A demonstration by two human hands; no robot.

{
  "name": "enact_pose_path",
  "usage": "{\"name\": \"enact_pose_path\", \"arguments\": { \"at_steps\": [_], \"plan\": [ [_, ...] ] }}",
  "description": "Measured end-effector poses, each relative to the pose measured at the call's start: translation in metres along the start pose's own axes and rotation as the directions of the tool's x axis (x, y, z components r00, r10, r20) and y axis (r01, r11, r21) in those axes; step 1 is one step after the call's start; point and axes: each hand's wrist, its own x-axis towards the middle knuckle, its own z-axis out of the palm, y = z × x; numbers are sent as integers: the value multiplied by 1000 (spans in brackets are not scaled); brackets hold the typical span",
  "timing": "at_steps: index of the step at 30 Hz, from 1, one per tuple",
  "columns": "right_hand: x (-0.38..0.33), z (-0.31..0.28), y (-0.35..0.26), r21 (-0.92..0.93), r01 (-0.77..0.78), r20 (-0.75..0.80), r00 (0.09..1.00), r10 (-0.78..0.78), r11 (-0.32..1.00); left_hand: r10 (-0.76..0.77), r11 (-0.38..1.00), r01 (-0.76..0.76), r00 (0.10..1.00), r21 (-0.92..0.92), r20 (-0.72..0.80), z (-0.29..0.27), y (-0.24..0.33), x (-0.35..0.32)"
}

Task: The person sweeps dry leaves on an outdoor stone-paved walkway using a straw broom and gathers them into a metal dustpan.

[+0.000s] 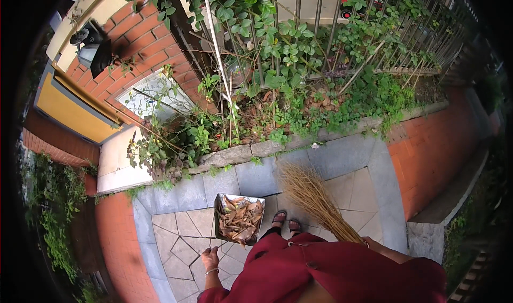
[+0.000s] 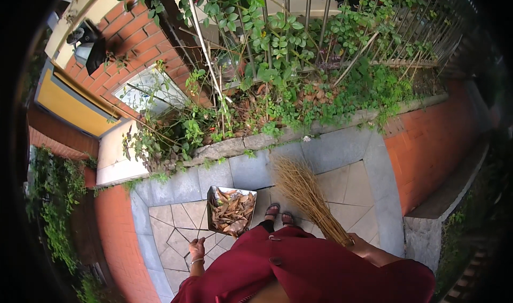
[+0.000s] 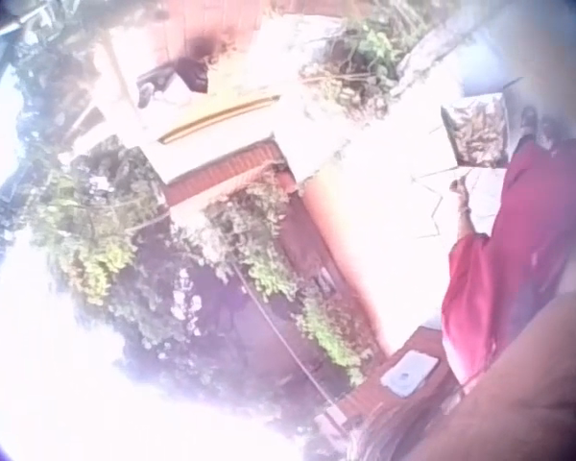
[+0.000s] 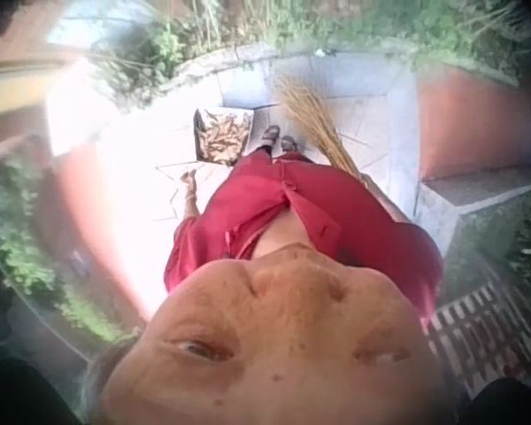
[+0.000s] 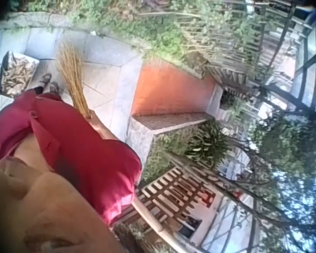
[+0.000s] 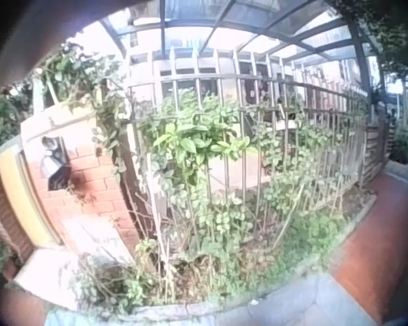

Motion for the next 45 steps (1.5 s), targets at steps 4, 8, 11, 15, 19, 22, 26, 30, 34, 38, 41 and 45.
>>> {"name": "enact_pose_path", "arguments": {
  "at_steps": [4, 8, 11, 15, 19, 22, 26, 30, 34, 38, 41, 45],
  "plan": [
    [39, 4, -9, -126, 41, 141, 990, -23, 991, -173, 967, 139, 974, -215, -148, -34, -44, -55],
    [54, 32, -50, -172, 113, 324, 945, -52, 979, -304, 937, 196, 865, -288, -398, -61, -69, -102],
    [95, 59, -55, -236, 202, 429, 899, -84, 950, -417, 906, 299, 750, -299, -513, -79, -123, -125],
    [139, 117, -85, -367, 378, 573, 812, -114, 850, -536, 842, 351, 633, -410, -559, -77, -162, -158],
    [207, 194, -93, -370, 580, 661, 713, -233, 725, -732, 682, 482, 436, -550, -524, -88, -233, -178],
    [219, 270, -143, -370, 561, 708, 686, -166, 740, -900, 431, 556, 215, -711, -379, -85, -299, -187],
    [205, 371, -214, -436, 489, 714, 699, -40, 755, -922, 377, 533, 133, -758, -365, -65, -362, -211],
    [198, 473, -268, -485, 502, 757, 651, 57, 716, -977, 86, 323, -157, -942, -143, -60, -378, -236],
    [205, 570, -314, -511, 524, 779, 617, 110, 681, -896, 289, 569, -123, -770, -427, -59, -374, -236],
    [221, 685, -358, -531, 552, 812, 548, 200, 644, -902, -67, 397, -415, -915, -114, -52, -402, -239],
    [224, 775, -400, -524, 587, 829, 518, 212, 617, -862, -258, 146, -481, -955, 159, -109, -401, -204],
    [188, 891, -430, -541, 629, 840, 424, 337, 558, -871, -241, 579, -482, -779, -89, -167, -359, -211]
  ]
}}
